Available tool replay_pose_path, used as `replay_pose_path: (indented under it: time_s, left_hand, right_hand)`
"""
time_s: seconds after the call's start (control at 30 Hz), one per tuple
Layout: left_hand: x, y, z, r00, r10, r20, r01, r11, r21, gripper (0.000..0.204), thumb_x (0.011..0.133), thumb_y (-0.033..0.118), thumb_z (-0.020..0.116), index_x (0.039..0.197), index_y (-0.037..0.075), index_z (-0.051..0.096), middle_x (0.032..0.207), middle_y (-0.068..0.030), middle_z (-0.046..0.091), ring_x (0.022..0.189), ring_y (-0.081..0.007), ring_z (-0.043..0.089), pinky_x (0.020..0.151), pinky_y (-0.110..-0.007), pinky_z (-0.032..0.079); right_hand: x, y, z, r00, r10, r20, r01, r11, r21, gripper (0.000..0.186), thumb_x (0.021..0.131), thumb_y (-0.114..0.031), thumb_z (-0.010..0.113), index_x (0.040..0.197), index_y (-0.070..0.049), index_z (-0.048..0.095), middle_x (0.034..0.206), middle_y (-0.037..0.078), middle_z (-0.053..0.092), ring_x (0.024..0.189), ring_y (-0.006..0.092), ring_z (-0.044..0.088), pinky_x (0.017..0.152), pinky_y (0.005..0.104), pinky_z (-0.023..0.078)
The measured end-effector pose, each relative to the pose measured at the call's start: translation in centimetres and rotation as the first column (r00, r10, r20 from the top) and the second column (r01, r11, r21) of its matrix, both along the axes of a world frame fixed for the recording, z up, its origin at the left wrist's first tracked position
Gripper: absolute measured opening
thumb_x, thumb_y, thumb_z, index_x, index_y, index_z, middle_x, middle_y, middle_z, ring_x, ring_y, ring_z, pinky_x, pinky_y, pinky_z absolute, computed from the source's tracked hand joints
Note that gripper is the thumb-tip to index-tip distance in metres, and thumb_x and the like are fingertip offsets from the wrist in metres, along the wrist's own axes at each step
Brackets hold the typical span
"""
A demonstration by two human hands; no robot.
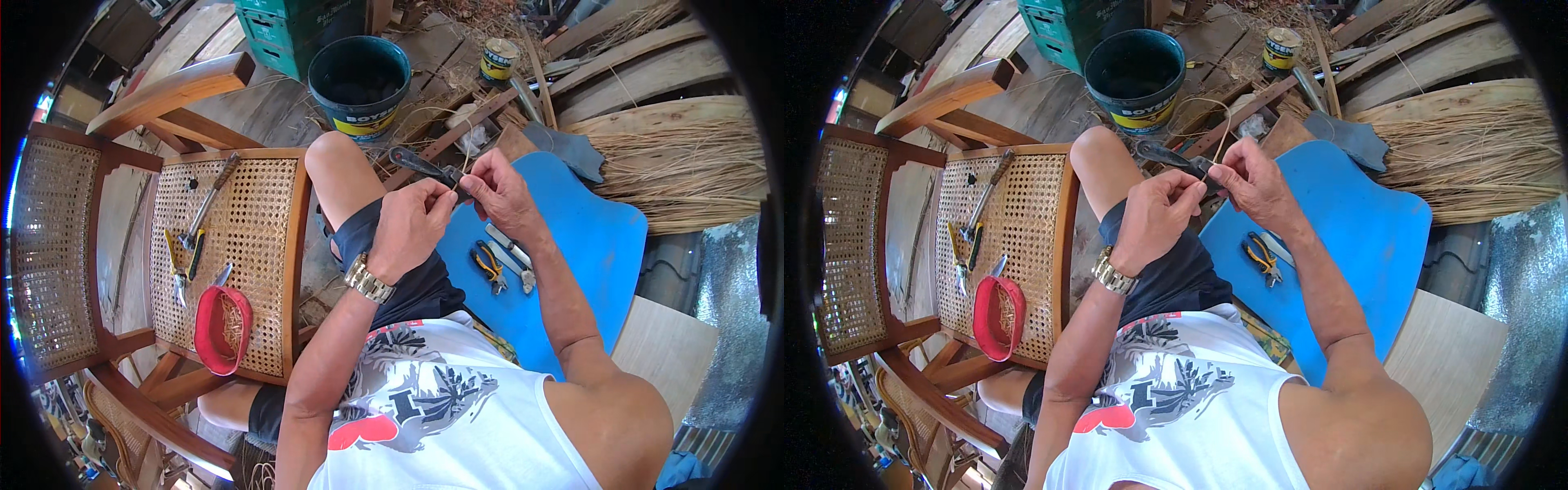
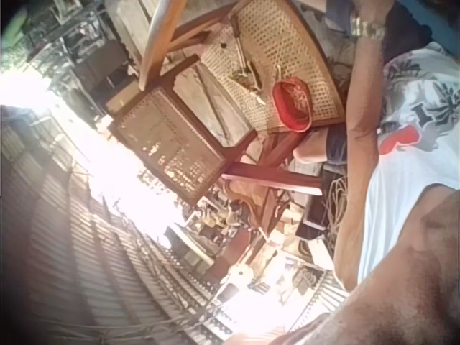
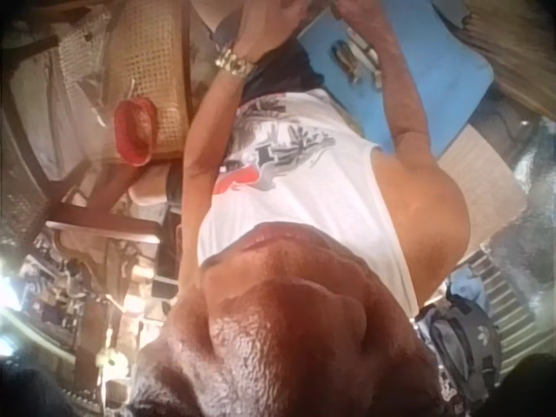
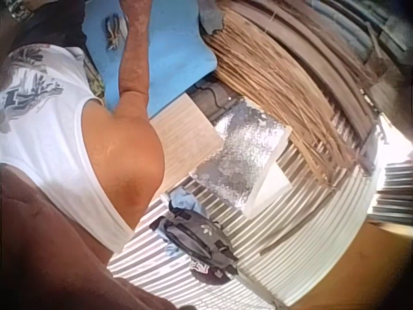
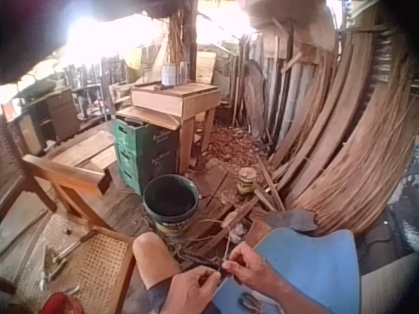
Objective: Repairing or weaving the cane seat of a wooden chair using strands and pegs.
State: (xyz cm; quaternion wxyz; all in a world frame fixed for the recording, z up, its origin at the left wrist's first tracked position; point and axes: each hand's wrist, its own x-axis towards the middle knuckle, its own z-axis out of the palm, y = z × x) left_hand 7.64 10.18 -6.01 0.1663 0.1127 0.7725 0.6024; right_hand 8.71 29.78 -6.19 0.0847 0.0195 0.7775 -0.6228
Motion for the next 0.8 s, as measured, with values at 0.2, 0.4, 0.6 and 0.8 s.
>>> replay_pose_path:
  time_s: [0.2,0.4,0.6,0.8]
  left_hand:
    - [0.9,0.5,-0.5,0.992,0.102,0.078,-0.109,0.989,0.100,0.026,0.098,0.022,0.065,0.097,-0.003,0.072,0.074,-0.0032,0.070,0.063,-0.0048,0.060,0.056,-0.023,0.046]
    - [1.0,1.4,-1.6,0.930,0.264,0.255,-0.310,0.937,0.162,0.029,0.099,0.026,0.064,0.100,-0.002,0.071,0.076,-0.0034,0.070,0.063,-0.0038,0.057,0.055,-0.021,0.045]
    - [0.2,0.7,-2.0,0.947,0.157,0.281,-0.218,0.956,0.198,0.027,0.100,0.026,0.064,0.101,-0.001,0.071,0.077,-0.0030,0.070,0.066,-0.0047,0.059,0.057,-0.021,0.045]
    - [-0.3,0.1,-2.3,0.993,0.109,0.046,-0.114,0.986,0.125,0.023,0.098,0.021,0.065,0.099,-0.001,0.072,0.075,-0.0034,0.069,0.066,-0.0083,0.061,0.059,-0.026,0.047]
  right_hand:
    - [-0.1,-0.9,-0.8,0.995,-0.044,-0.088,0.044,0.999,-0.002,0.027,0.096,-0.027,0.073,0.100,-0.005,0.058,0.070,0.000,0.059,0.059,0.0048,0.055,0.048,0.0230,0.046]
    - [0.1,-1.8,-0.9,0.997,0.006,-0.082,-0.003,0.999,0.033,0.026,0.099,-0.027,0.069,0.098,-0.004,0.057,0.072,0.001,0.061,0.060,0.0052,0.055,0.049,0.0235,0.046]
    - [-0.2,-2.1,-1.1,0.999,-0.041,-0.023,0.041,0.999,-0.017,0.024,0.101,-0.024,0.065,0.095,-0.003,0.056,0.074,0.003,0.064,0.059,0.0070,0.057,0.049,0.0244,0.047]
    - [-1.1,-1.7,-2.0,0.996,-0.042,0.076,0.058,0.972,-0.229,0.023,0.099,-0.024,0.069,0.091,-0.005,0.058,0.073,0.003,0.066,0.057,0.0068,0.058,0.048,0.0231,0.046]
